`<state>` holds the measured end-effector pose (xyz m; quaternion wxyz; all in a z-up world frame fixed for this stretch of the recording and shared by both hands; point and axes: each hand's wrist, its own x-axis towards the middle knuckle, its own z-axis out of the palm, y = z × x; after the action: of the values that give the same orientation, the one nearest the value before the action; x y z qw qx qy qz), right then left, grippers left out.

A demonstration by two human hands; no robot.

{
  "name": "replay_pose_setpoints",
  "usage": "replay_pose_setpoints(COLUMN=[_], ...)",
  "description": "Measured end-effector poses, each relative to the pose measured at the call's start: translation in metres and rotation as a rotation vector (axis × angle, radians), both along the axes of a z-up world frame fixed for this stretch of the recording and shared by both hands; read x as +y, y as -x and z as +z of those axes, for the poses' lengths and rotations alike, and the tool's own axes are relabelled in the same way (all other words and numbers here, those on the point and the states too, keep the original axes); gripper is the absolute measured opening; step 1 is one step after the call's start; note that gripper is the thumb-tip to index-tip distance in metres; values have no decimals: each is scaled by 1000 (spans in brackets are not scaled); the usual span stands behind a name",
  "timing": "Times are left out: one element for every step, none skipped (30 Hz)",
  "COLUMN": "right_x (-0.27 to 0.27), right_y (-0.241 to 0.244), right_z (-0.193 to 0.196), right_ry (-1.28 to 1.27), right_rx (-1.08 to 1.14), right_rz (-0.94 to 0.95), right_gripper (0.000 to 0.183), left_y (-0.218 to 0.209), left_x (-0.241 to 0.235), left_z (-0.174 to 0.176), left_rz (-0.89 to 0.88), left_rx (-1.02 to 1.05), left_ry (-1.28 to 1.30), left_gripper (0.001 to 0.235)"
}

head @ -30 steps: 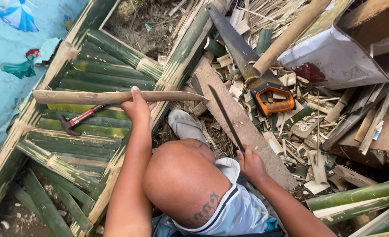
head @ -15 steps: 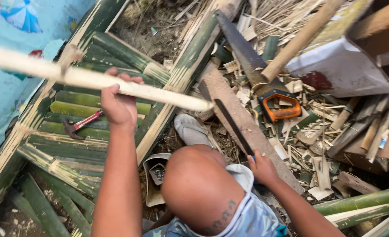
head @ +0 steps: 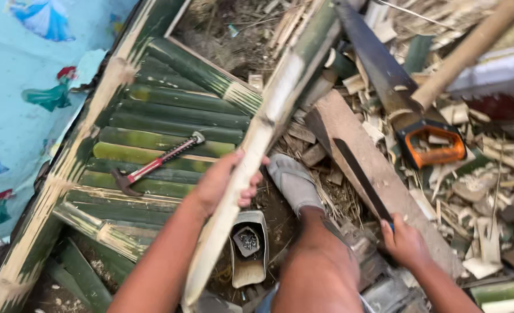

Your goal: The person sits on the ground and uses a hand saw to cut a bamboo pole, then uses a knife to shape the end into a rounded point. They then use a hammer to drive nails into the bamboo piece, securing it to a bamboo frame.

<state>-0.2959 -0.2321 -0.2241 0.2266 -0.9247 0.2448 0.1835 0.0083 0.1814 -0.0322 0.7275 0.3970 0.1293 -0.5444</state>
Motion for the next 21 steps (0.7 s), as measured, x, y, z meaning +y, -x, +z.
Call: replay_pose_setpoints(right_x=[11,26,36,51,66,82,87,95,105,108,121,130,137,143,141,140,144,148,153,156,159], right_y=[3,6,6,7,8,10,-14,-30,-46,-67,-67,-70,-76,-82,-99,-114,-121,-126,-125,-125,-121], right_z=[9,18,31,42,57,73,78,88,93,95,98,98,97,95,93,91,91,90,92,93,96], right_ry=[-7,-50,-82,-59,-33,-40,-36,-79,-126,-115,-125,-136,-99,-63,-16,1,7,13,4,-6,-21], right_rx=[-14,-71,-128,-82,-29,-63,-143,-314,-484,-610,-693,-776,-687,-596,-532,-589,-630,-670,-760,-849,-926], right_rz=[1,-30,-61,-137,-205,-231,-246,-224,-187,-135,-88,-40,-83,-127,-171,-153,-136,-119,-76,-33,9], right_gripper=[38,39,39,39,40,42,43,50,58,55,52,49,46,43,40,41,42,43,42,41,40], left_y=[23,43,62,79,99,121,119,114,109,99,108,112,106,104,97,96,101,103,109,110,113], left_x=[-7,-11,-18,-23,-27,-28,-38,-46,-52,-60,-57,-56,-59,-60,-66,-69,-66,-64,-62,-63,-63], left_z=[-11,-21,-32,-40,-45,-46,-50,-52,-54,-59,-63,-70,-81,-91,-100,-107,-112,-116,-118,-119,-117], left_rz=[-39,-80,-98,-116,-128,-186,-226,-265,-284,-303,-329,-322,-321,-321,-387,-452,-520,-431,-342,-251,-285], left_rx=[-1,-4,-38,-73,-102,-104,-151,-200,-239,-278,-273,-265,-269,-274,-357,-441,-508,-703,-883,-1058,-995], left_ry=[-82,-163,-211,-258,-301,-353,-393,-433,-455,-477,-517,-504,-487,-470,-526,-582,-648,-583,-508,-424,-479], left_gripper=[52,51,49,47,45,45,46,47,45,44,43,44,45,47,50,53,57,56,55,54,56])
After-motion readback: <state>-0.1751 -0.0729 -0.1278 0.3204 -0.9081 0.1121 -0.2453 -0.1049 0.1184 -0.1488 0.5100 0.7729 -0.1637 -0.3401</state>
